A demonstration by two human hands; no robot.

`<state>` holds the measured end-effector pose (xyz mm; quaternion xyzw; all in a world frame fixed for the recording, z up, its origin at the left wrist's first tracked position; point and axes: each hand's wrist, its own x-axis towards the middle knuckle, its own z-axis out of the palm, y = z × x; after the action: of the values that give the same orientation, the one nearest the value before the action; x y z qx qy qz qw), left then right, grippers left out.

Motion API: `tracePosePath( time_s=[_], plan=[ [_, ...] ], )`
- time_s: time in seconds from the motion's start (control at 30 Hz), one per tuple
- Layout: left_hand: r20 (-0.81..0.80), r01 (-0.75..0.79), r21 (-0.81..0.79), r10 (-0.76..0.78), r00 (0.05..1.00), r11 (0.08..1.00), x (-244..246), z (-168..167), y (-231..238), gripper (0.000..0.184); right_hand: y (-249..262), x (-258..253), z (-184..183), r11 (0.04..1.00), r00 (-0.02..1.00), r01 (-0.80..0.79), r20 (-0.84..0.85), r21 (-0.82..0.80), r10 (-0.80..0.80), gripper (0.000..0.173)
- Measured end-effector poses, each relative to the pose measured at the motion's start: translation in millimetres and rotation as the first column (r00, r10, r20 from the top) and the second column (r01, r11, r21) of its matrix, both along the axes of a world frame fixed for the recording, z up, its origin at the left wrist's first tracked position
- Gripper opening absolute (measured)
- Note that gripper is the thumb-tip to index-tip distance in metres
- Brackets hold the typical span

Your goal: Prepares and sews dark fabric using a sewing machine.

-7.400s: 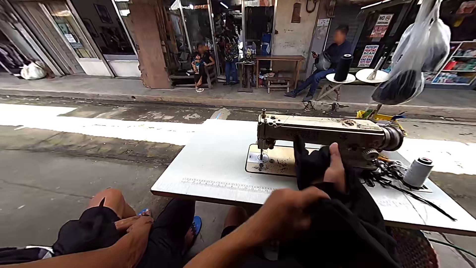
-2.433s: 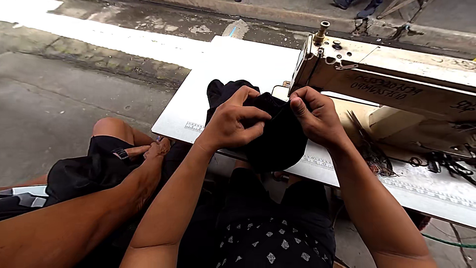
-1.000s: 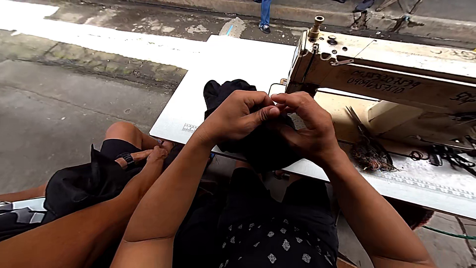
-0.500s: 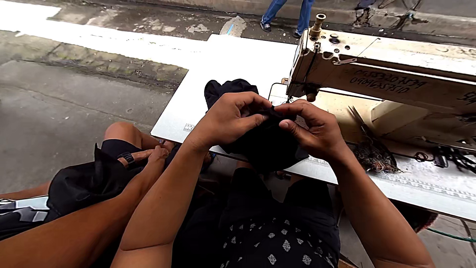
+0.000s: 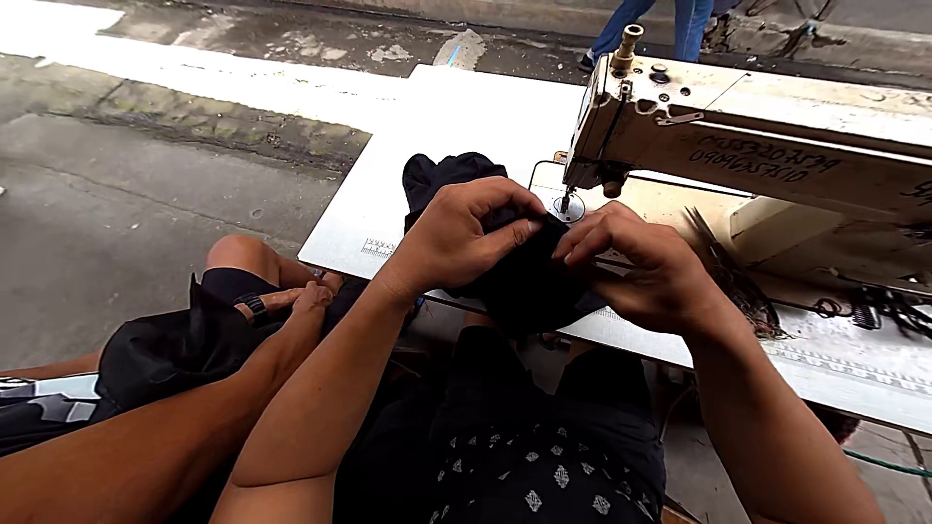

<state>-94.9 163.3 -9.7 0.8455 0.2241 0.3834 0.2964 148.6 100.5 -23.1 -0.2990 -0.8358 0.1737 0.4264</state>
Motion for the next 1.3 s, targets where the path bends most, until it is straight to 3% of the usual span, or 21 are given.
tracePosePath(
  time_s=[0.13, 0.23, 0.37, 0.5, 0.8, 0.97, 1.13, 1.23, 1.3],
  plan=[
    [0.101, -0.02, 0.013, 0.019, 0.995, 1.0, 3.7, -6.4, -4.8, 0.006, 0.6, -12.5, -20.4, 0.994, 0.949, -0.069, -0.312, -0.088, 0.038, 0.015],
    [0.043, 0.022, 0.046, -0.024, 0.999, 0.999, 0.8, -9.8, -8.6, 0.018, 2.5, -19.1, -27.0, 0.992, 0.923, -0.048, -0.385, -0.114, 0.001, 0.017],
    [0.085, 0.088, -0.045, -0.083, 0.993, 0.995, 0.4, -11.9, -17.2, 0.023, 2.4, -28.4, -27.2, 0.989, 0.887, -0.001, -0.456, -0.147, -0.066, 0.02],
    [0.096, 0.023, -0.038, -0.019, 0.995, 0.999, 1.1, -14.2, -19.9, 0.012, 2.2, -30.4, -24.6, 0.978, 0.881, 0.068, -0.447, -0.199, -0.153, 0.017],
    [0.158, 0.149, -0.2, -0.118, 0.98, 0.968, -5.9, -18.2, -3.9, 0.009, -1.7, -28.9, -24.4, 0.978, 0.95, 0.188, -0.236, -0.094, -0.205, 0.01],
    [0.129, 0.116, -0.161, -0.096, 0.987, 0.98, -7.0, -15.9, -5.2, 0.01, -3.8, -33.6, -25.8, 0.968, 0.939, 0.236, -0.235, -0.086, -0.25, 0.01],
    [0.156, -0.021, -0.129, 0.041, 0.987, 0.991, -3.7, -12.0, -16.2, 0.008, -2.7, -40.8, -27.6, 0.969, 0.926, 0.239, -0.286, -0.057, -0.245, 0.01],
    [0.13, -0.046, -0.038, 0.05, 0.99, 0.998, -8.3, -4.6, -14.7, 0.014, -3.3, -40.4, -36.7, 0.964, 0.923, 0.254, -0.276, -0.078, -0.266, 0.027],
    [0.129, -0.07, 0.016, 0.067, 0.989, 0.997, -14.6, 3.1, -10.1, 0.014, -4.9, -40.0, -49.7, 0.95, 0.915, 0.3, -0.255, -0.083, -0.311, 0.022]
  ],
)
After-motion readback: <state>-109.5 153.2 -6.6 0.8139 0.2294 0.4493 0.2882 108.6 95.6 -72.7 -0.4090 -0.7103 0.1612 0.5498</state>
